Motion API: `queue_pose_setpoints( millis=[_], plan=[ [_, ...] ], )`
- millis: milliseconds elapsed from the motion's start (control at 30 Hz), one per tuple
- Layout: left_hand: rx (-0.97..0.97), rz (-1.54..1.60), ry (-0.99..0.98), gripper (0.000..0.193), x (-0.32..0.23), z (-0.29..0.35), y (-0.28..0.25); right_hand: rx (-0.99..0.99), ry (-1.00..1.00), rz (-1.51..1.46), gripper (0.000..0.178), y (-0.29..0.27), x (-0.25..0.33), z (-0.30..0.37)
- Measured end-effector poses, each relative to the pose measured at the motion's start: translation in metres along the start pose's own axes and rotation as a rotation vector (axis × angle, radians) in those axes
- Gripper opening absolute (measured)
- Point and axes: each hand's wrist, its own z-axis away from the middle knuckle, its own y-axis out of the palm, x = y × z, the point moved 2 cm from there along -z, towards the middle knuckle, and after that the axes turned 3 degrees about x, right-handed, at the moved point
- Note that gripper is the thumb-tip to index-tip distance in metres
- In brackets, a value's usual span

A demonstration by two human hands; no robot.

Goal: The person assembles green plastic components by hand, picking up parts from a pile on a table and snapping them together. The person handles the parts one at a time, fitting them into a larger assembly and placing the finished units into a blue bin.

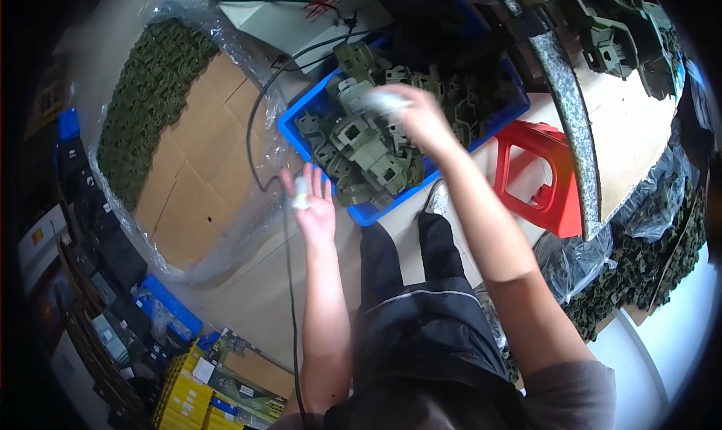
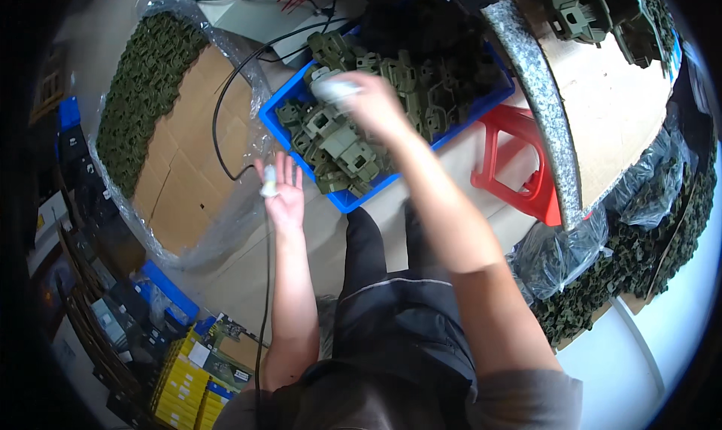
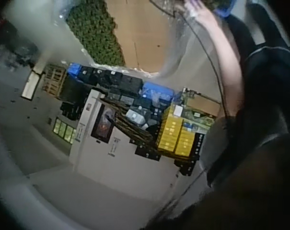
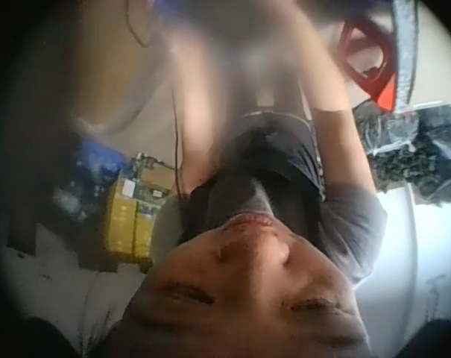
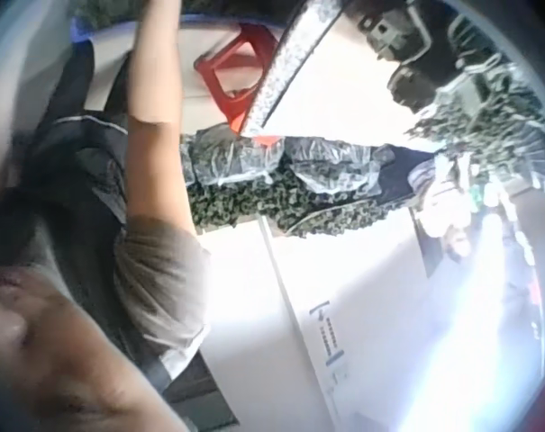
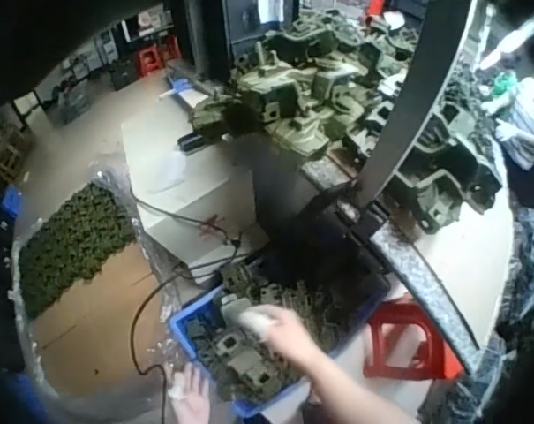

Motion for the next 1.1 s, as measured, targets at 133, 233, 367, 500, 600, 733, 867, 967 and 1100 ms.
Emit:
queue_pose_setpoints(
  millis=[133, 233, 367, 500, 600, 733, 867, 967, 1100],
  plan=[
    [-0.138, -0.676, 0.063, 0.052, 0.035, -0.054, 0.013, -0.595, 0.174, 0.275, 0.040, -0.145, -0.160, 0.013],
    [-0.146, -0.832, 0.204, 0.044, 0.052, -0.078, 0.030, -0.375, 0.343, 0.031, 0.055, -0.145, -0.185, -0.003],
    [-0.021, -0.562, 0.167, 0.038, 0.006, -0.050, 0.060, -0.096, 0.442, -0.059, 0.069, -0.144, -0.150, 0.007],
    [0.165, -1.154, 0.141, 0.053, -0.023, -0.091, 0.045, 0.036, 0.348, 0.184, 0.073, -0.122, -0.136, -0.001],
    [0.285, -0.943, -0.120, 0.065, -0.019, -0.108, 0.046, -0.061, 0.219, 0.227, 0.079, -0.117, -0.139, 0.001],
    [0.250, -0.655, -0.183, 0.065, -0.018, -0.116, 0.051, 0.035, 0.408, 0.275, 0.085, -0.129, -0.141, -0.004],
    [0.308, -0.622, -0.153, 0.065, -0.003, -0.143, 0.037, 0.094, 0.489, 0.080, 0.089, -0.115, -0.158, -0.007],
    [0.327, -0.558, -0.187, 0.057, 0.010, -0.126, 0.050, 0.065, 0.525, -0.110, 0.085, -0.111, -0.163, 0.003],
    [0.273, -0.278, -0.240, 0.051, 0.013, -0.080, 0.030, 0.059, 0.439, -0.255, 0.066, -0.089, -0.121, 0.024]
  ],
)
